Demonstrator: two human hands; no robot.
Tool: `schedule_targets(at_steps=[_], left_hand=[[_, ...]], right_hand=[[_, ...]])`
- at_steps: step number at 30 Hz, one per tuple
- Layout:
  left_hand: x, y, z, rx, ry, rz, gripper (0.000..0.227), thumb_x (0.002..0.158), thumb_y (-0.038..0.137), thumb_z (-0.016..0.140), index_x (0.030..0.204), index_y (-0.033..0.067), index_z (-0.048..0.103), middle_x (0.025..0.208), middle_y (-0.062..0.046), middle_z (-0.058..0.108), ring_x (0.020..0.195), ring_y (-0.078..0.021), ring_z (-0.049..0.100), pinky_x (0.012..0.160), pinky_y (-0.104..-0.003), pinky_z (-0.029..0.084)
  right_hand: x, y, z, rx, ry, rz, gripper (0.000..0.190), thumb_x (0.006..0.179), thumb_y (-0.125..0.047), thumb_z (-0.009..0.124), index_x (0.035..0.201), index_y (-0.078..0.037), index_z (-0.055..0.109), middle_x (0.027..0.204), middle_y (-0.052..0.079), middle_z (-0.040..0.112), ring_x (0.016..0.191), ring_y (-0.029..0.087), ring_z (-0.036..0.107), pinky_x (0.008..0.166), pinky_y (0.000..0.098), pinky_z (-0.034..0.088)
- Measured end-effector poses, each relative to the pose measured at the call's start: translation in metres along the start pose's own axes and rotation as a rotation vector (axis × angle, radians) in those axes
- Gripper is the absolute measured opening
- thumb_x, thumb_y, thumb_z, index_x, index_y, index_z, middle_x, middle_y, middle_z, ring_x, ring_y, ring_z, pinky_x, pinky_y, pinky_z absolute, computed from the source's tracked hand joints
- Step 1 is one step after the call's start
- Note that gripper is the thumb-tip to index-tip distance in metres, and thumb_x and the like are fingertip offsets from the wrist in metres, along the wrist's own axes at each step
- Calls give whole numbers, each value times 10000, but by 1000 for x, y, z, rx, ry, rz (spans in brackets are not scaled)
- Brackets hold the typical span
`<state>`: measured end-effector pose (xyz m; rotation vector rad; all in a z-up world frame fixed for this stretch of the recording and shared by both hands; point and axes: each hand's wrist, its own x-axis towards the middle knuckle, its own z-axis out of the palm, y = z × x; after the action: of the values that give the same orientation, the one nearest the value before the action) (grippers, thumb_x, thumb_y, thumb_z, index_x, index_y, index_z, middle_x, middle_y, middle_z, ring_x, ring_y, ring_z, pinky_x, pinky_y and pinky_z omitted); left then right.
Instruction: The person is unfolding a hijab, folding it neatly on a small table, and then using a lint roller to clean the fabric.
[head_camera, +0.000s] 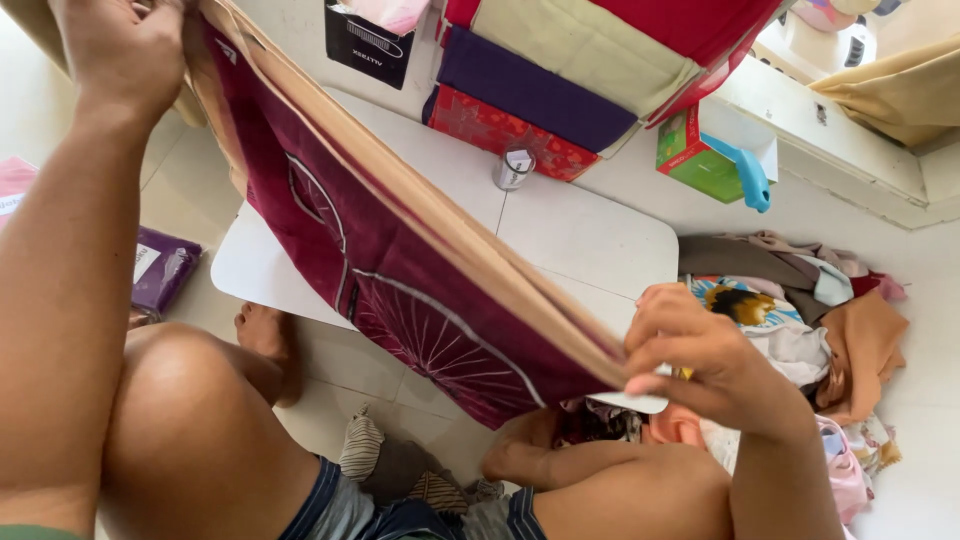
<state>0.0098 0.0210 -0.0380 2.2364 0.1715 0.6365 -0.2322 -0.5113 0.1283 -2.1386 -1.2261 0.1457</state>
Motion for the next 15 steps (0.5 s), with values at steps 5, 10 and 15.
schedule_targets(at_steps=[5,10,15], left_hand=[[-1,8,-10,-173,26,-120,774,1268,-62,733,740,181,222,690,41,279,578,-72,349,469,-291,210],[-9,14,-34,-209,43,1,753,1244,-63,725,757,204,217,700,58,282,610,-71,302,527,-286,180],[-2,-35,-59,11,59,263,580,1282,-6,724,883,228,374,758,73,383,654,-76,380,578,-283,243]], right_hand=[[-28,32,-8,-170,281,390,304,960,-317,611,798,-93,737,1014,93,694,877,156,662,807,280,524],[-42,56,-10,-150,561,456,258,795,-280,807,703,-72,684,741,46,664,677,107,554,628,223,395],[-54,45,-15,-52,799,569,422,733,-55,922,936,-89,553,818,21,596,701,29,563,601,124,478]])
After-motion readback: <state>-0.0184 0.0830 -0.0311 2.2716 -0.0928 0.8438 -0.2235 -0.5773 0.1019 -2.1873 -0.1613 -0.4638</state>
